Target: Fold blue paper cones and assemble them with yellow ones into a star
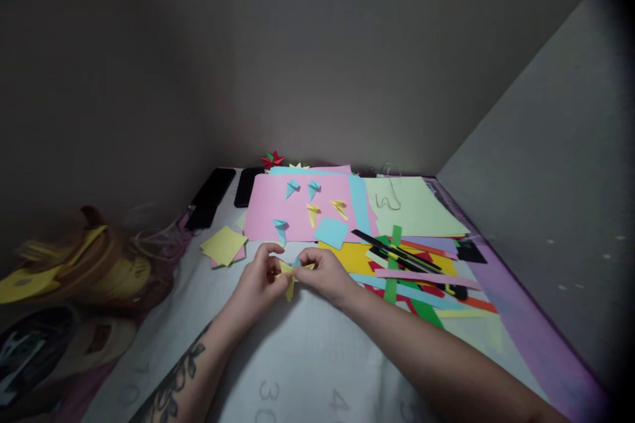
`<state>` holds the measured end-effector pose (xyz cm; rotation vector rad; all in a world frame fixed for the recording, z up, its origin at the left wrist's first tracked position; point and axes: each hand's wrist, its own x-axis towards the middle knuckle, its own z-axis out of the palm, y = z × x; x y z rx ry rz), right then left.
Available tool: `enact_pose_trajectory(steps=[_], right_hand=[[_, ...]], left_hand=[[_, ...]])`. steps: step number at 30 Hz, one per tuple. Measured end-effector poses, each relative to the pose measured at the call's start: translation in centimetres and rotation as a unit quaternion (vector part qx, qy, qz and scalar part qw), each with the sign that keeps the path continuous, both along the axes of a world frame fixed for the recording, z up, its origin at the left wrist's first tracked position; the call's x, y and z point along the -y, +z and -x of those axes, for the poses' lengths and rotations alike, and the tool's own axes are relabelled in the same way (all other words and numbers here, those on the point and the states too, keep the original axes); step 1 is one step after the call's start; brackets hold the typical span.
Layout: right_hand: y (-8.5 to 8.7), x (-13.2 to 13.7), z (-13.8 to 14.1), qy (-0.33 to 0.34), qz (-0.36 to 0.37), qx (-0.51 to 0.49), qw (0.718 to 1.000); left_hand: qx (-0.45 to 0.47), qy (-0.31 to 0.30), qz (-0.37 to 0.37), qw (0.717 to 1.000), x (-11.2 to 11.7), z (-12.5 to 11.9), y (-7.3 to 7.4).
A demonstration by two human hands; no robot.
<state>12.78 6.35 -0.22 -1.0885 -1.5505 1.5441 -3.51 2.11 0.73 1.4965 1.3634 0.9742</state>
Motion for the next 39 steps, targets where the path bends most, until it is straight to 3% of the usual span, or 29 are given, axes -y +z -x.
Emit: enact_pose_trajectory(steps=[6,10,14,17,19,25,30,35,39], right_hand=[[-0.1,-0.3,0.0,0.041,-0.007,0.023,0.999],[-0.5,-0.3,0.1,-0.003,-0.030,-0.005,1.000],[-0.7,-1.0,-0.2,-0.084,-0.013,-0.045,0.995],[-0.9,-1.8,-0.5,-0.112,0.013,-0.063,0.992],[-1.0,-2.0,-0.6,-0.102,0.015,-0.068,0.992],[-0.7,-1.9,-0.7,-0.086,0.020,-0.082,0.993],[-0.6,-2.2,-0.9,-0.083,0.038,-0.099,0.991],[-0.6,-2.3,-0.9,-0.079,0.053,-0.109,0.990],[-0.2,-2.1,-0.9,-0.099,0.043,-0.102,0.989]], left_hand=[[0.016,0.028,0.005,0.999,-0.1,0.0,0.1],[0.038,0.057,0.003,0.998,0.0,-0.3,1.0],[0.043,0.135,-0.018,0.990,-0.8,0.7,1.8],[-0.074,0.169,-0.021,0.983,-3.4,1.7,2.2],[-0.276,0.140,-0.031,0.950,-5.9,2.0,2.2],[-0.364,0.088,-0.014,0.927,-11.8,1.9,1.3],[-0.346,0.022,-0.003,0.938,-12.8,2.6,1.1],[-0.264,-0.038,0.008,0.964,-11.9,3.5,1.9],[-0.167,-0.010,-0.003,0.986,-9.8,4.4,3.2]])
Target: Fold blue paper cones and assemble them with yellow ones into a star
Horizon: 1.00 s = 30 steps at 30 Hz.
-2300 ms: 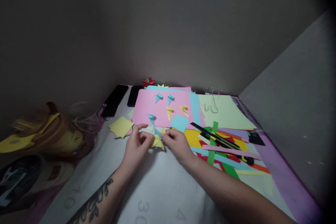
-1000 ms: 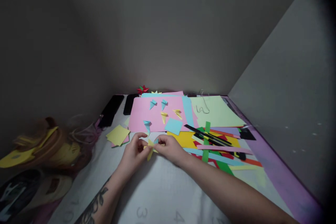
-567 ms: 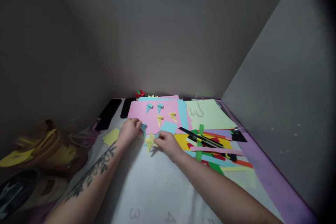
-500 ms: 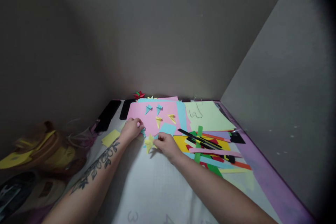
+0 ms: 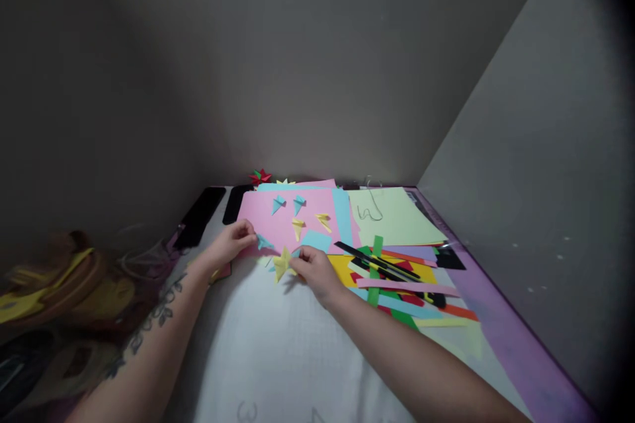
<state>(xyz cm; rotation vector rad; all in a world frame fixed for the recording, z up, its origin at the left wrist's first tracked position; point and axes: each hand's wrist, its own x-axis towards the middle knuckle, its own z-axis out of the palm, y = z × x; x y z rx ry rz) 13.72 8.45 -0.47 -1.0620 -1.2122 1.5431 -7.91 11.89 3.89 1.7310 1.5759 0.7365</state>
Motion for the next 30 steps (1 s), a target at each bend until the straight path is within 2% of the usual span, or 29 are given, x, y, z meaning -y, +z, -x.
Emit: enact_pose_trajectory(steps=[1,3,5,8,10,13,17,30], right_hand=[[0.0,0.0,0.0,-0.018,-0.014,0.013,1.000],[0.0,0.1,0.0,-0.060,-0.053,0.052,0.995],[-0.1,0.3,0.1,-0.089,-0.090,0.088,0.988],[-0.4,0.6,0.4,-0.094,-0.122,0.112,0.982],[-0.6,0.9,0.6,-0.094,-0.131,0.118,0.980],[-0.8,1.3,0.6,-0.094,-0.137,0.128,0.978],[-0.9,1.4,0.5,-0.080,-0.140,0.156,0.975],[-0.4,1.3,0.3,-0.092,-0.137,0.189,0.968]], left_hand=[[0.077,0.048,-0.015,0.996,0.8,0.1,0.3],[0.201,0.126,-0.051,0.970,2.6,-0.1,0.5],[0.248,0.158,-0.061,0.954,4.6,-0.9,0.5],[0.245,0.138,-0.007,0.960,7.0,-3.0,-0.3],[0.231,0.151,0.012,0.961,7.9,-4.3,-1.0],[0.229,0.170,0.021,0.958,8.2,-5.0,-2.2],[0.219,0.177,0.007,0.959,8.0,-4.6,-3.1],[0.184,0.171,-0.028,0.968,8.3,-4.6,-2.9]])
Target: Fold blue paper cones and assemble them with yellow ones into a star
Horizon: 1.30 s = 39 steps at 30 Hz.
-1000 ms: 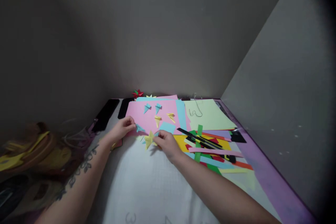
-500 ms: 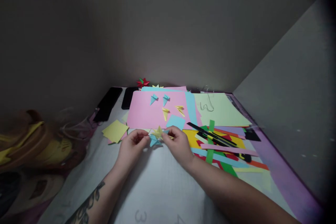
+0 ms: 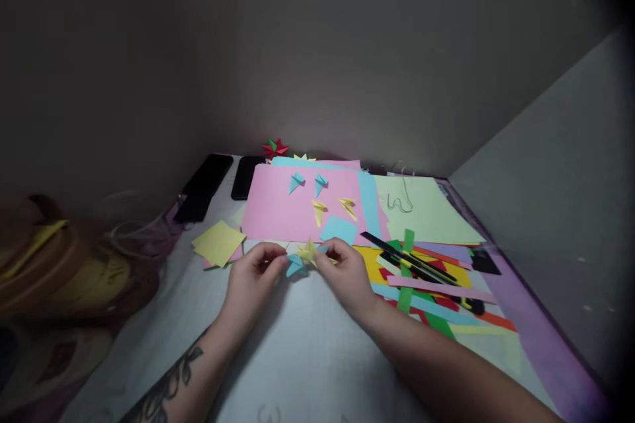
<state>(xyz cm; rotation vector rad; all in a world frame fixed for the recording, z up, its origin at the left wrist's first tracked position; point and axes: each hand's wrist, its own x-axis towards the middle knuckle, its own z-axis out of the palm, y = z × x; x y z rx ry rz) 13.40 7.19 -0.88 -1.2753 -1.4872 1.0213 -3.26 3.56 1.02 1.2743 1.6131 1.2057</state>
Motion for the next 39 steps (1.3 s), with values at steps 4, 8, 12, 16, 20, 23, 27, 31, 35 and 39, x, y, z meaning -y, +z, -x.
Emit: enact_pose_trajectory(steps=[4,8,12,16,20,23,27,31,35,39], right_hand=[[-0.12,-0.05,-0.08,-0.009,-0.007,0.000,1.000],[-0.17,0.02,-0.16,0.005,-0.012,-0.002,1.000],[-0.11,0.09,-0.12,0.022,-0.015,-0.003,1.000],[-0.15,0.10,-0.16,0.024,-0.023,-0.009,0.999],[-0.24,0.10,-0.31,0.011,-0.030,-0.011,0.999],[-0.27,0.08,-0.38,0.023,-0.026,-0.013,0.999],[-0.24,0.08,-0.31,0.038,-0.020,-0.012,0.999],[-0.10,0.17,0.06,0.054,-0.007,-0.012,0.998],[-0.02,0.34,0.37,0.068,0.008,-0.006,0.998],[-0.18,0.34,0.44,0.080,0.028,-0.005,0.996]], left_hand=[[-0.009,0.007,-0.014,1.000,-0.06,0.09,0.05],[-0.006,0.013,-0.013,1.000,-0.10,0.11,0.13],[0.008,0.003,-0.002,1.000,-0.12,0.17,0.18],[0.010,-0.002,-0.001,1.000,-0.07,0.17,0.09],[0.009,-0.002,-0.005,1.000,-0.05,0.25,-0.03],[-0.003,-0.002,-0.008,1.000,-0.06,0.34,0.02],[-0.009,-0.005,-0.020,1.000,0.02,0.31,0.05],[-0.017,-0.008,-0.027,0.999,0.07,0.06,-0.02],[-0.015,0.004,-0.023,1.000,0.05,-0.19,0.13],[0.006,0.013,-0.009,1.000,0.10,-0.31,0.36]])
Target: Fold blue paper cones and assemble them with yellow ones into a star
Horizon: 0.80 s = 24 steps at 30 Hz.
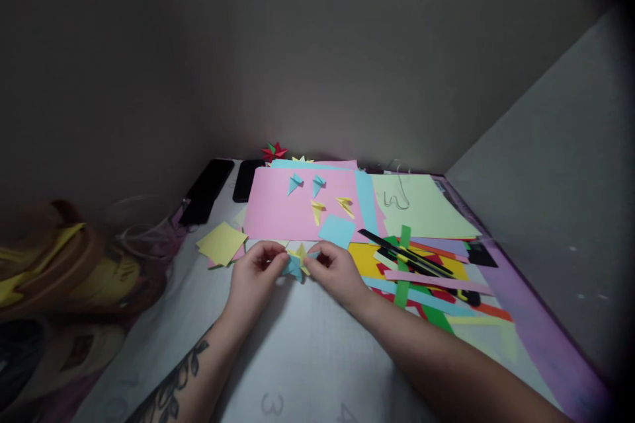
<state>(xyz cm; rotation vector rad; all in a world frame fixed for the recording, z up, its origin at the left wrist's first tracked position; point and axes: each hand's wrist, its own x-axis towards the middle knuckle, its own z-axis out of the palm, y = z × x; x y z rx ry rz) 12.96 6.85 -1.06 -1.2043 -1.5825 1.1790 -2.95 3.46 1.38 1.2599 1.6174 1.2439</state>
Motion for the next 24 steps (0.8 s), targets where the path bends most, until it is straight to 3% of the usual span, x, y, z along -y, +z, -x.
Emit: enact_pose_trajectory(steps=[11,20,24], right_hand=[[0.28,-0.07,-0.17,0.026,0.006,0.027,0.999],[0.52,-0.15,-0.36,0.035,0.003,0.040,0.999],[0.39,-0.07,-0.29,0.040,0.010,0.036,0.999]], left_hand=[[-0.010,0.002,-0.003,1.000,0.04,0.00,0.44],[0.116,0.013,0.040,0.992,-0.08,-0.08,-0.14],[0.122,0.015,0.039,0.992,-0.16,-0.16,-0.30]])
